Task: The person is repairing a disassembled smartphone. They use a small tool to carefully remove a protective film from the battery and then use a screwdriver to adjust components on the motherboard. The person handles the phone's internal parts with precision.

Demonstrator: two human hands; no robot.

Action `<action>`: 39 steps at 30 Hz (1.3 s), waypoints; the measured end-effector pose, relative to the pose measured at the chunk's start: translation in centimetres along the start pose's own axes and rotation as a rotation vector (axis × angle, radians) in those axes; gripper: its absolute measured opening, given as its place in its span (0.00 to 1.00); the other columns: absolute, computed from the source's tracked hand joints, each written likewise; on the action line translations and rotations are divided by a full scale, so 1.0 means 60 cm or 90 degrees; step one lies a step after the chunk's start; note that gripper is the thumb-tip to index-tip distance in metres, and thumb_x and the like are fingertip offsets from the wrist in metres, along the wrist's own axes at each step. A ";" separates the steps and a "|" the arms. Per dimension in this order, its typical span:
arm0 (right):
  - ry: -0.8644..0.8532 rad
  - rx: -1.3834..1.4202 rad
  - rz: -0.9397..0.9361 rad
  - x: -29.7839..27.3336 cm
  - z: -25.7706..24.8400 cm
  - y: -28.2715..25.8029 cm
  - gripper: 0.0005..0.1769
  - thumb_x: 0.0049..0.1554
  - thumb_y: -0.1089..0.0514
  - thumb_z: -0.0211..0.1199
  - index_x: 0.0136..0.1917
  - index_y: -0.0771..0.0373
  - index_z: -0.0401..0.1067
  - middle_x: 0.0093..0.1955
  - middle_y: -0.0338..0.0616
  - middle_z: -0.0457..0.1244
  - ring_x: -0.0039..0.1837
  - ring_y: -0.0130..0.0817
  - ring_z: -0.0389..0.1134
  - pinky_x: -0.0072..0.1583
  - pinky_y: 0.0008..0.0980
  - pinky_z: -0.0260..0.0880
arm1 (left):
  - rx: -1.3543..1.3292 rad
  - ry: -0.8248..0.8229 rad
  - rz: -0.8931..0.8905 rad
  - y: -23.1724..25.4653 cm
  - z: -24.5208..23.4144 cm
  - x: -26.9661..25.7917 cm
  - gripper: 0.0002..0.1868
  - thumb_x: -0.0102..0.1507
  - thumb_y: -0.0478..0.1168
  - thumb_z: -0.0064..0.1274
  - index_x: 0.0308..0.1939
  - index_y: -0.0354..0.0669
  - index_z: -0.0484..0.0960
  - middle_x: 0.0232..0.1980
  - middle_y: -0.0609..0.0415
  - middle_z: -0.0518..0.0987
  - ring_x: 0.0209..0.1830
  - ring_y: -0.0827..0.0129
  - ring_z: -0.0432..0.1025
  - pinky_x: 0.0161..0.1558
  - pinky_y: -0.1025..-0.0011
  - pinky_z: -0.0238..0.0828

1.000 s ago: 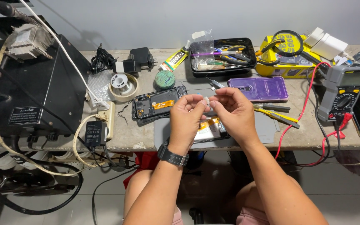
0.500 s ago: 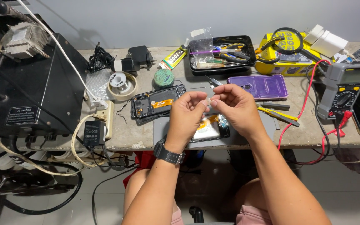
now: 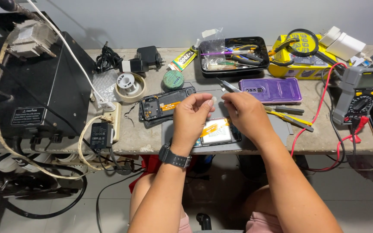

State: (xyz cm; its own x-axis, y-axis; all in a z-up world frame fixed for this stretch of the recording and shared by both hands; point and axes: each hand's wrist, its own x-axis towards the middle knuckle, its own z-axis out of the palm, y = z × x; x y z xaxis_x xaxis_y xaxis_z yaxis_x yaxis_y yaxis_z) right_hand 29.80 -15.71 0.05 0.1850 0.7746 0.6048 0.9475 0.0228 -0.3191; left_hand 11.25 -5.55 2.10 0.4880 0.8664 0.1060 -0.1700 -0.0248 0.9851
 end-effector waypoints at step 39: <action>0.080 0.640 0.355 -0.007 -0.025 -0.041 0.19 0.66 0.68 0.77 0.69 0.69 0.81 0.48 0.49 0.76 0.50 0.28 0.78 0.53 0.30 0.84 | 0.227 0.000 0.247 0.021 0.022 -0.030 0.04 0.71 0.41 0.71 0.49 0.51 0.97 0.46 0.55 0.87 0.44 0.64 0.82 0.39 0.71 0.82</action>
State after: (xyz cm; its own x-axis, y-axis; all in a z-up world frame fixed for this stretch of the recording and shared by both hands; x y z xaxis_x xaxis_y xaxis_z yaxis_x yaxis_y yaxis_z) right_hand 27.81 -17.01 1.68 0.5902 0.7684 0.2476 0.1017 0.2335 -0.9670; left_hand 11.31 -7.78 3.33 0.4474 0.7595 0.4722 -0.0360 -0.5123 0.8581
